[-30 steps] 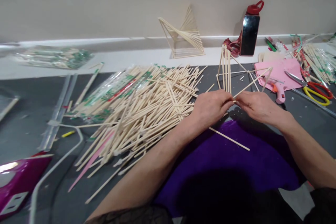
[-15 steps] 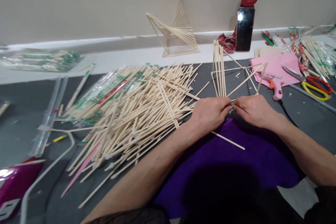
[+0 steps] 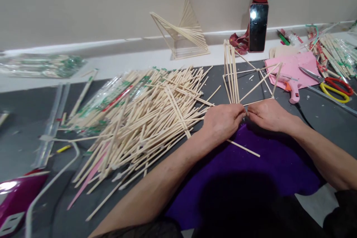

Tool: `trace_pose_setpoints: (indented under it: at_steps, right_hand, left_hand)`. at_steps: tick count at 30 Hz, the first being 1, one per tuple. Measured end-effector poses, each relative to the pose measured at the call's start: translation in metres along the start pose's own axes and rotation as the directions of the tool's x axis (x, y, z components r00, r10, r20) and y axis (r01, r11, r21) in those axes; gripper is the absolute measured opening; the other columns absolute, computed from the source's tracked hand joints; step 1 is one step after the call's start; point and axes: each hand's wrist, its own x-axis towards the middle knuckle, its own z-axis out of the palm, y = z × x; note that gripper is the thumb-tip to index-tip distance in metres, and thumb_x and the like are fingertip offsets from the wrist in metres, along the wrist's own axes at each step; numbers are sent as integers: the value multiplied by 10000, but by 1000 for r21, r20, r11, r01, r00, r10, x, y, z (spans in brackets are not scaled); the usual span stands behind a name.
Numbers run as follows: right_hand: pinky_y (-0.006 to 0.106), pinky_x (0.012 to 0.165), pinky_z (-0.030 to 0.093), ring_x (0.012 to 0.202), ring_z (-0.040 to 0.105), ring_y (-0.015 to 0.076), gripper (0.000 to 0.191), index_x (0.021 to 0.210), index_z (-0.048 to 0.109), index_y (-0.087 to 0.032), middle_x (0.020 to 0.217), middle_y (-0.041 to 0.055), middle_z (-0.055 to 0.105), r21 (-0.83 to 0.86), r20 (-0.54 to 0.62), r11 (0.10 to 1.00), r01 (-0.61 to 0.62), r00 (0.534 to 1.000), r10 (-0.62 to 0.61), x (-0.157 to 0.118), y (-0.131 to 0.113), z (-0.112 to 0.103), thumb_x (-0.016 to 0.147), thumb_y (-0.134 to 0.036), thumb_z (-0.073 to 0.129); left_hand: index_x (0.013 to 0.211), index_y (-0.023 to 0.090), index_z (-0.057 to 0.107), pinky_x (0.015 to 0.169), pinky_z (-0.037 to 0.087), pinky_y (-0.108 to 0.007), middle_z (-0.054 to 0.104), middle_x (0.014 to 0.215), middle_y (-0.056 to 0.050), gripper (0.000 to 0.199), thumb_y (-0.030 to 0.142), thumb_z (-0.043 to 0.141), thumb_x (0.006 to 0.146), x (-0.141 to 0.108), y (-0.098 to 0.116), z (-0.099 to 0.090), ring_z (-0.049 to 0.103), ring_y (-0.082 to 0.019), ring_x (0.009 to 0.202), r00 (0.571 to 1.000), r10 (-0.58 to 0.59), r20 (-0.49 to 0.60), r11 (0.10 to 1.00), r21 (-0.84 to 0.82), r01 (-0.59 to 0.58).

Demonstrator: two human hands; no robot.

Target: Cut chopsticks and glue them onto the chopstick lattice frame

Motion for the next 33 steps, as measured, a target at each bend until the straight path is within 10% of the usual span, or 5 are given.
trace_pose_setpoints:
  at_steps: [16,33]
  right_hand:
    - [238,604,304,629,495,104,335,726,563,-163,670,-6,563,514,-65,854,80,996,-54,-9,12,-13,948,-344,389]
    - [259,586,313,583,447,102,347,648,485,-192,617,-20,495,543,-308,826,149,951,30,-41,17,-31,926,-379,395]
  left_hand:
    - [823,169,705,600,375,-225,674,665,0,223,269,513,880,0,-9,-7,577,-118,596,984,172,-51,914,-363,-179]
    - [778,170,689,580,390,-212,638,633,17,260,351,520,858,-4,-8,-13,547,-110,596,987,119,-112,802,-575,-162]
